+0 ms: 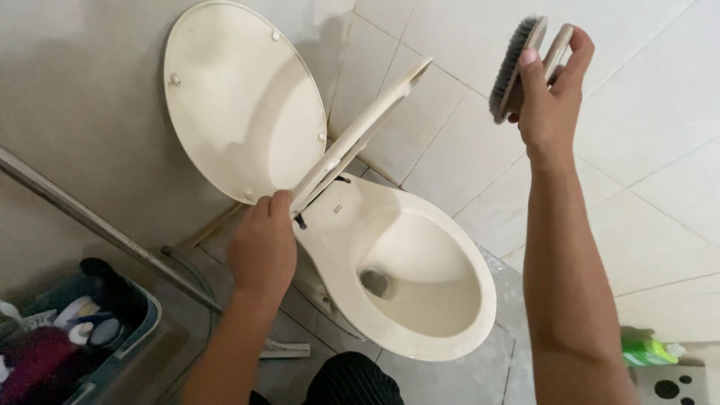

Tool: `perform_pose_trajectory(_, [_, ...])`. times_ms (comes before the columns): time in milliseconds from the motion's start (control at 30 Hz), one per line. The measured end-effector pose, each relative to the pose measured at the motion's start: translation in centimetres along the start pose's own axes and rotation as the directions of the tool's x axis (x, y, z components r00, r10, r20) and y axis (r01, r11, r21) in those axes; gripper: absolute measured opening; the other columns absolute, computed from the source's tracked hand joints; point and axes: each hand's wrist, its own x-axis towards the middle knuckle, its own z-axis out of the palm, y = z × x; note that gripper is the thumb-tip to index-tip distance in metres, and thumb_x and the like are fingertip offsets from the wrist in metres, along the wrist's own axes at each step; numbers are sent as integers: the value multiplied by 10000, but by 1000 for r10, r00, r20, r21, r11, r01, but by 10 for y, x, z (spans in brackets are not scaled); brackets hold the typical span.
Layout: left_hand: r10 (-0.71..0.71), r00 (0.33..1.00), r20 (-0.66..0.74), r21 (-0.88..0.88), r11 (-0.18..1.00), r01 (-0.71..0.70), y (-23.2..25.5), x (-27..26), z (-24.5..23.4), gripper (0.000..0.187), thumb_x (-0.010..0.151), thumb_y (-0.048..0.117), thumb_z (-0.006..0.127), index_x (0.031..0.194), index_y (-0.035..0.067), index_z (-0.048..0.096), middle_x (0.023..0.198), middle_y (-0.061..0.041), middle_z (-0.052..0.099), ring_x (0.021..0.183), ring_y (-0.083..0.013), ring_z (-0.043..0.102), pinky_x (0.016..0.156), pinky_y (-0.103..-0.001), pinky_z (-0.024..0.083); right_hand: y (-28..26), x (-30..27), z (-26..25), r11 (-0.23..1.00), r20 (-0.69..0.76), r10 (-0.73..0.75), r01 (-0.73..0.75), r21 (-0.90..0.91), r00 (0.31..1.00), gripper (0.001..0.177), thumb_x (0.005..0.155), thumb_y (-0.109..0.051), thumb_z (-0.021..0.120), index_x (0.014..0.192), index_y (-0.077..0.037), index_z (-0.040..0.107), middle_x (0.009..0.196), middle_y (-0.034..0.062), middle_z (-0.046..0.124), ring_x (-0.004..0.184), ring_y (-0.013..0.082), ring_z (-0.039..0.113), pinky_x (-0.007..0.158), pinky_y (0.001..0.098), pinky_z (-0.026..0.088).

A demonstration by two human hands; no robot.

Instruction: Cleaning the bathroom floor and toilet using a brush and water hose

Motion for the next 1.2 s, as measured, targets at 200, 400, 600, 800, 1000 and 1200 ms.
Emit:
perform_pose_trajectory(200, [168, 985, 26, -9, 986, -168, 10, -16, 8, 197, 853, 120, 711, 1032, 150, 634, 827, -75, 585, 701, -333, 583, 462, -467, 456, -9, 3, 20, 799, 184, -383, 425, -425, 905, 706, 964, -341, 790, 1527, -143, 413, 1487, 142, 593, 1281, 372, 590, 1001, 470, 449])
perform_pose_trajectory(400, [294, 953, -77, -71, 952, -299, 38, -32, -1, 254, 922, 99, 783, 825, 159, 556, 709, -24, 491, 665, -198, 502, 524, -324, 396, -94, -1, 21, 405, 436, 473, 250, -880, 766, 589, 853, -551, 545, 1411, -363, 546, 1218, 186, 674, 1077, 476, 653, 797, 604, 518])
perform_pose_trajectory(600, [283, 956, 82, -43, 959, -281, 51, -44, -10, 285, 744, -3, 751, 844, 181, 558, 780, -11, 542, 710, -214, 510, 602, -331, 467, -85, -1, 6, 404, 402, 734, 124, -906, 548, 660, 869, -590, 528, 1513, -488, 422, 1328, -60, 612, 1208, 277, 606, 953, 445, 475])
perform_pose_trajectory(800, [179, 908, 379, -269, 960, -77, 55, -50, -23, 479, 971, 631, 591, 937, 153, 610, 836, -28, 590, 728, -214, 573, 526, -372, 476, -54, -15, -2, 391, 423, 807, 165, -906, 412, 665, 876, -682, 456, 1506, -488, 372, 1307, 36, 586, 1128, 340, 645, 864, 498, 528])
perform_pose_trajectory(1000, [6, 451, 892, -26, 999, 39, 93, -60, -11, 323, 953, 493, 648, 978, 173, 692, 958, -26, 721, 918, -299, 696, 767, -492, 531, -1, -86, -7, 339, 345, 905, 66, -938, 249, 609, 980, -645, 392, 1527, -417, 252, 1336, 94, 481, 985, 382, 670, 730, 506, 584])
perform_pose_trajectory(1200, [215, 955, -205, 301, 942, -148, 101, 92, -40, 664, 940, 349, 793, 1537, 387, 506, 1400, -164, 540, 1311, -468, 489, 1078, -623, 319, -5, -109, -38, 355, 315, 904, -95, -930, 288, 757, 992, -691, 401, 1634, -366, 168, 1293, 110, 481, 1112, 394, 690, 911, 536, 598])
